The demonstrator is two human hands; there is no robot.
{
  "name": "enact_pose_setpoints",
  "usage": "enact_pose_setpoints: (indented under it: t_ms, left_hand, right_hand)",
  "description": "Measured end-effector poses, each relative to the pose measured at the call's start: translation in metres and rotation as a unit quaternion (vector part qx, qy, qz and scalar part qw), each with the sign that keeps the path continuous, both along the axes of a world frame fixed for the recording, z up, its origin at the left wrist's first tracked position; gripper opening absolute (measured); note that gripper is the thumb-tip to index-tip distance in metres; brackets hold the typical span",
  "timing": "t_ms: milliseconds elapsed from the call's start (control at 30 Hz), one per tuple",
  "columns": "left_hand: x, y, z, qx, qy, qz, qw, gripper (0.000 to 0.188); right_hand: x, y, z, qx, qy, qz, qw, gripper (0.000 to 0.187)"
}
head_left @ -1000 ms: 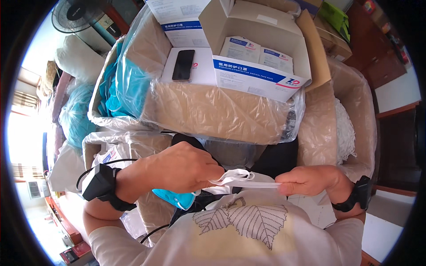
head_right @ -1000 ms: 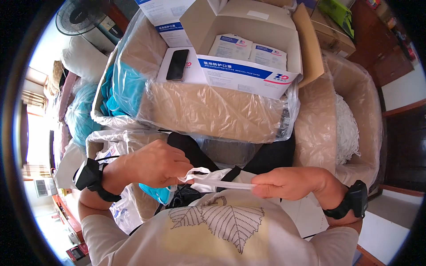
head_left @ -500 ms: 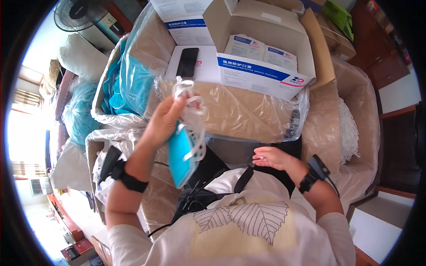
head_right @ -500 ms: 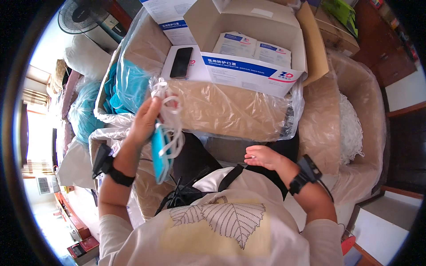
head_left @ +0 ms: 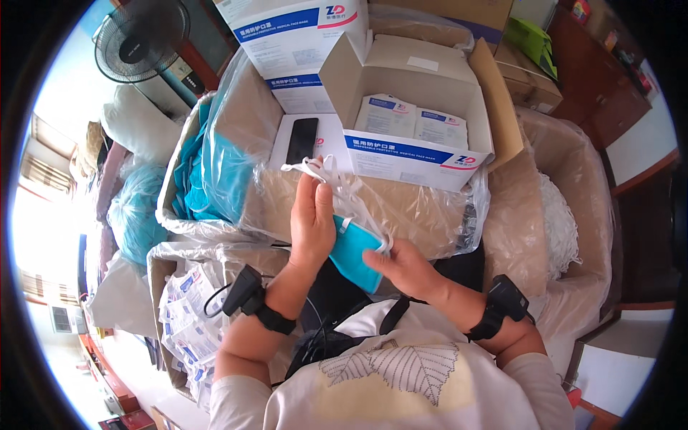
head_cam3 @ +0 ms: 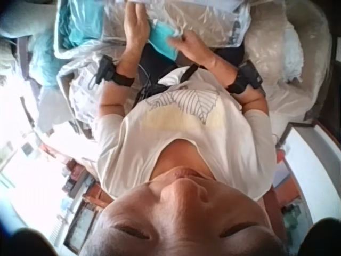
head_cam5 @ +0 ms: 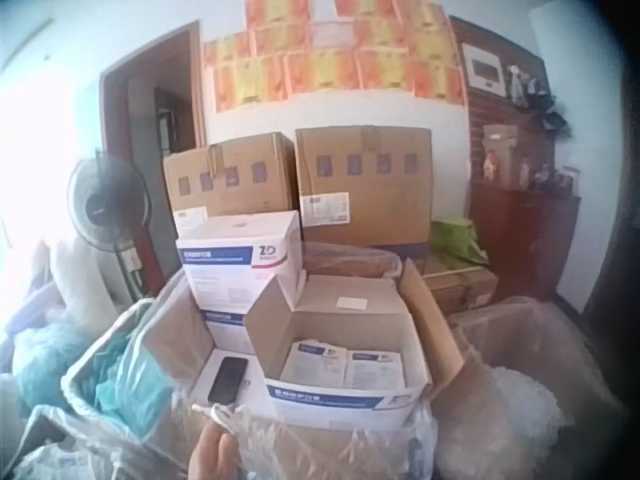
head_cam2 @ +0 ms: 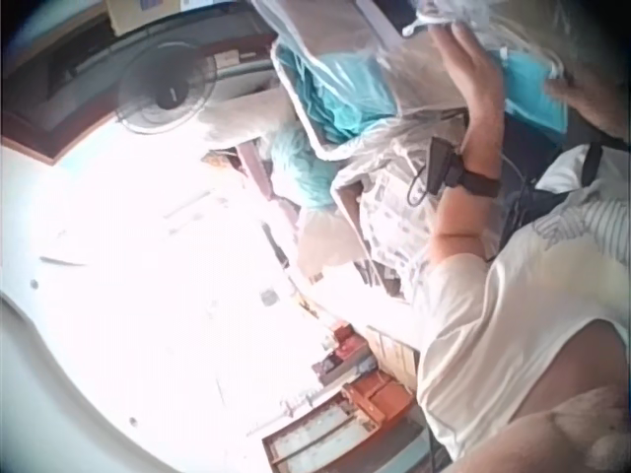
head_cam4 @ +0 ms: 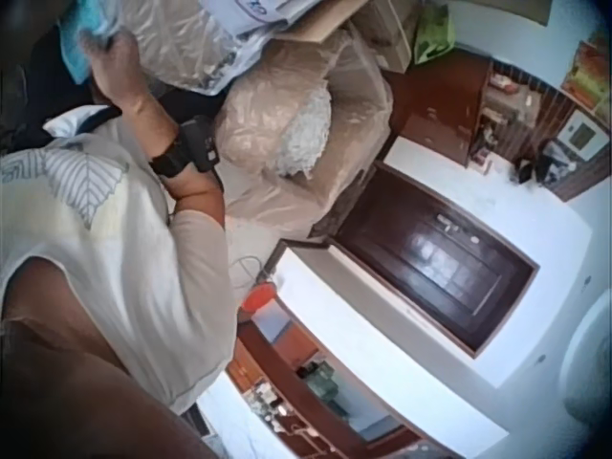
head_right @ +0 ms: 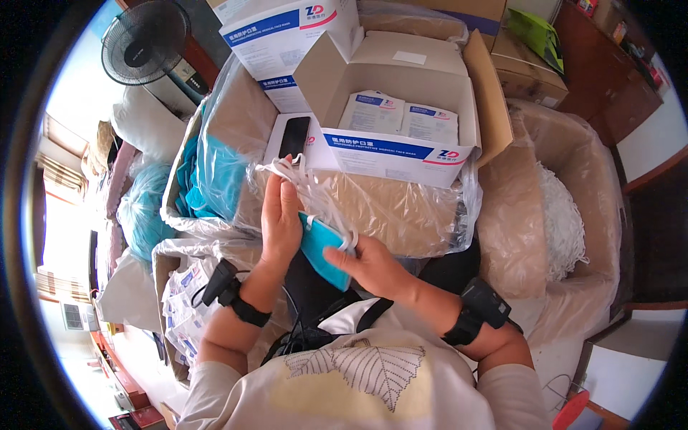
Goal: Checking and folding face masks and placing them into cardboard boxes.
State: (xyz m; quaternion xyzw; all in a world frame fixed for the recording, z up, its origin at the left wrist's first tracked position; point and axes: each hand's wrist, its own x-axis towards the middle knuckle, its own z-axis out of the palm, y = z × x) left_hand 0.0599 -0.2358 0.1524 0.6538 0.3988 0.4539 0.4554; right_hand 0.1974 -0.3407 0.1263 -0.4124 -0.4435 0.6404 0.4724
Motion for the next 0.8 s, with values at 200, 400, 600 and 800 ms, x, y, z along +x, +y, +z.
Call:
enact_pose_setpoints:
  t_ms: [200,400,600,800]
  left_hand:
    - [-0.002,-0.012,-0.021,-0.120,-0.063,-0.034,0.990,0.044]
    - [-0.009,-0.017,-0.033,-0.148,-0.071,-0.015,0.986,0.033]
    - [-0.013,-0.020,-0.004,0.231,0.113,0.059,0.965,0.030]
    - [0.012,-0.034,0.003,0.191,0.246,-0.057,0.949,0.024]
  right_hand:
    - [-0.003,0.007,-0.002,0.023,0.031,-0.209,0.977,0.025]
    - [-0.004,0.008,-0.010,-0.012,0.092,-0.239,0.967,0.022]
    - [0.008,0.011,-0.007,0.044,-0.046,-0.219,0.974,0.019]
    - [0.003,0.014,-0.002,-0.007,0.046,-0.253,0.966,0.026]
